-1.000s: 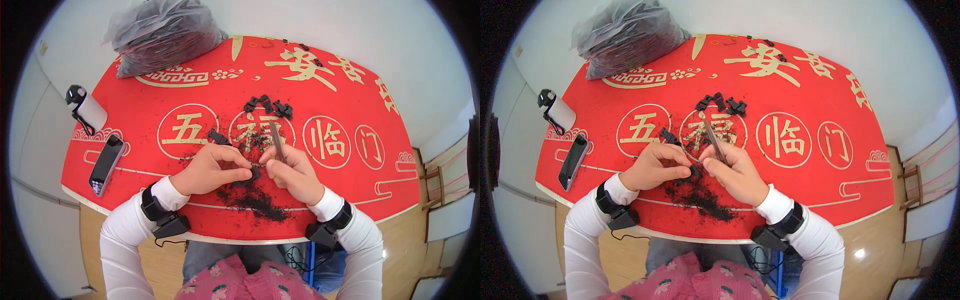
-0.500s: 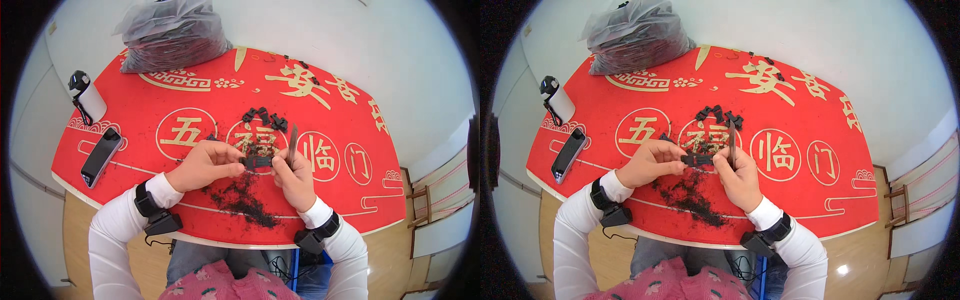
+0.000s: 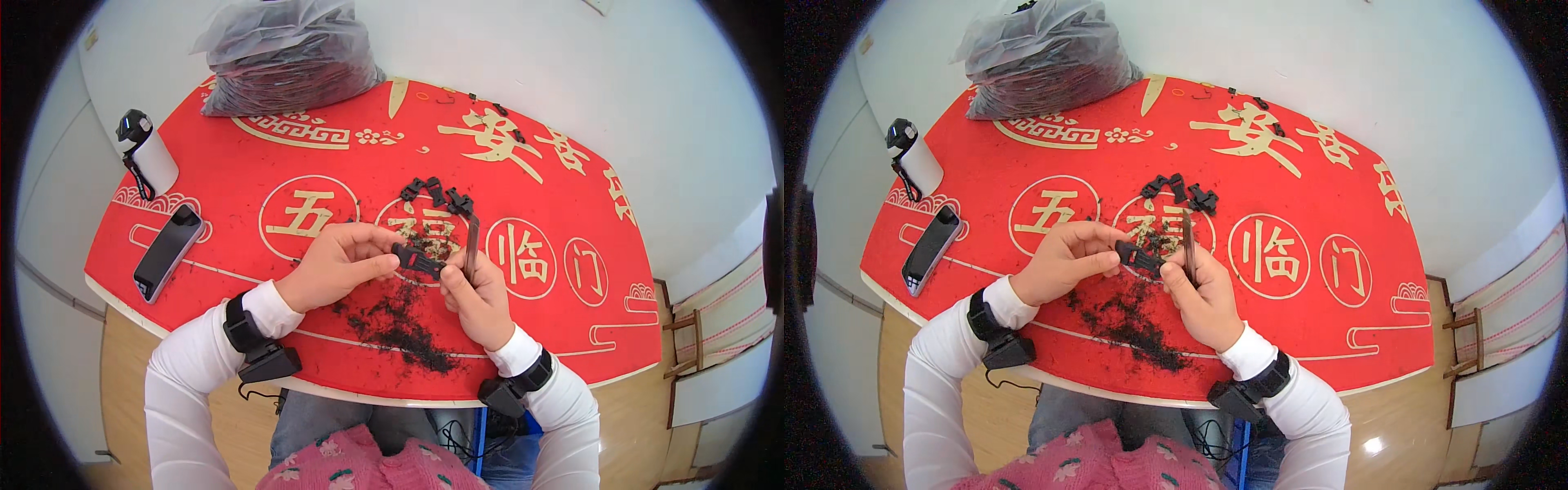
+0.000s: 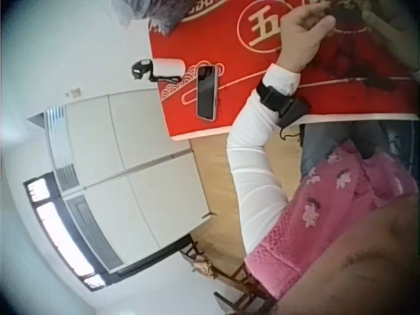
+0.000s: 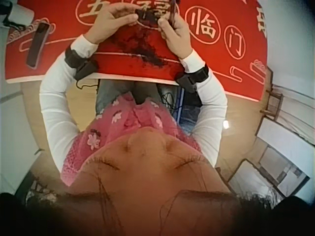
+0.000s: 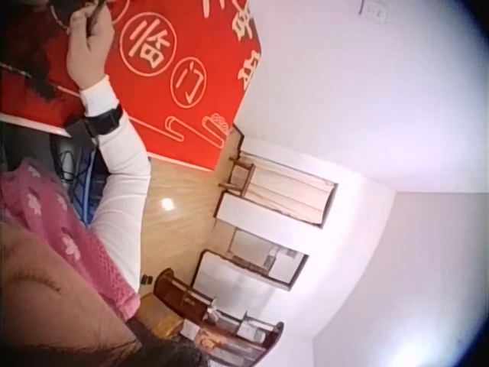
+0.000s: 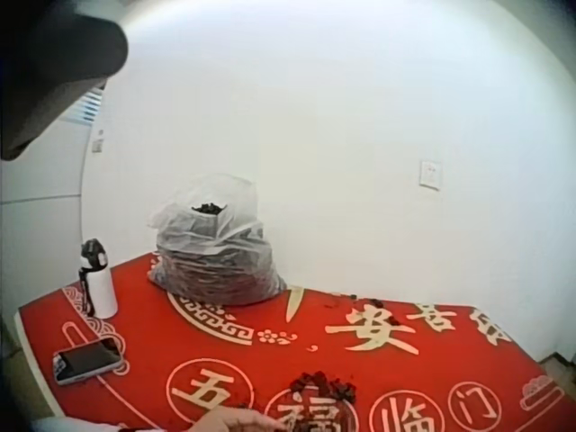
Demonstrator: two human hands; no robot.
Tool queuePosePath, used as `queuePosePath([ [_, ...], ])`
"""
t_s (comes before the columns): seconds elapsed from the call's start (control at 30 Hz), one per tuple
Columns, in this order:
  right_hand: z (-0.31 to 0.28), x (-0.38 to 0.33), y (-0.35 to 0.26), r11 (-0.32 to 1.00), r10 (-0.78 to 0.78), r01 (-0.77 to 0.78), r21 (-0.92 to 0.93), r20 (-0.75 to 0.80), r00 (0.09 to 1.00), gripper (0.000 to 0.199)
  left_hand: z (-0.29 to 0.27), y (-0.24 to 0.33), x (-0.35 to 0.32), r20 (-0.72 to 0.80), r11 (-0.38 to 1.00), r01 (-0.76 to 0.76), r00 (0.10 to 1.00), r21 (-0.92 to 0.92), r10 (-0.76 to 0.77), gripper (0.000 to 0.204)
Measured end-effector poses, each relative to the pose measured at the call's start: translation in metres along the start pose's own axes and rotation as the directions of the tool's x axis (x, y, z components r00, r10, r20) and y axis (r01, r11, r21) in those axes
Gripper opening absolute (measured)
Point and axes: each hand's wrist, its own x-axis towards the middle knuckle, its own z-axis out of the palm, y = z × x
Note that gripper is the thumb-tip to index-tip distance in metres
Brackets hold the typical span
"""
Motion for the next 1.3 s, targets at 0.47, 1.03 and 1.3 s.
queuePosePath([
  [0.47,0.002,0.003,-0.006,0.975,0.212,-0.213,0.058,0.030,0.977,0.010,-0.006,0.000,-0.001,0.018,0.995,0.065,0.998,0.072,-0.066,0.016],
  [1.03,0.001,0.005,-0.008,0.946,0.286,-0.288,0.147,0.037,0.958,0.009,-0.005,-0.009,0.002,0.011,0.992,-0.093,0.996,0.079,0.093,0.018],
  [1.3,-0.002,0.006,-0.009,0.914,0.355,-0.361,0.184,0.066,0.933,0.009,-0.004,-0.001,-0.001,0.029,0.922,-0.222,0.974,0.319,0.224,0.019],
])
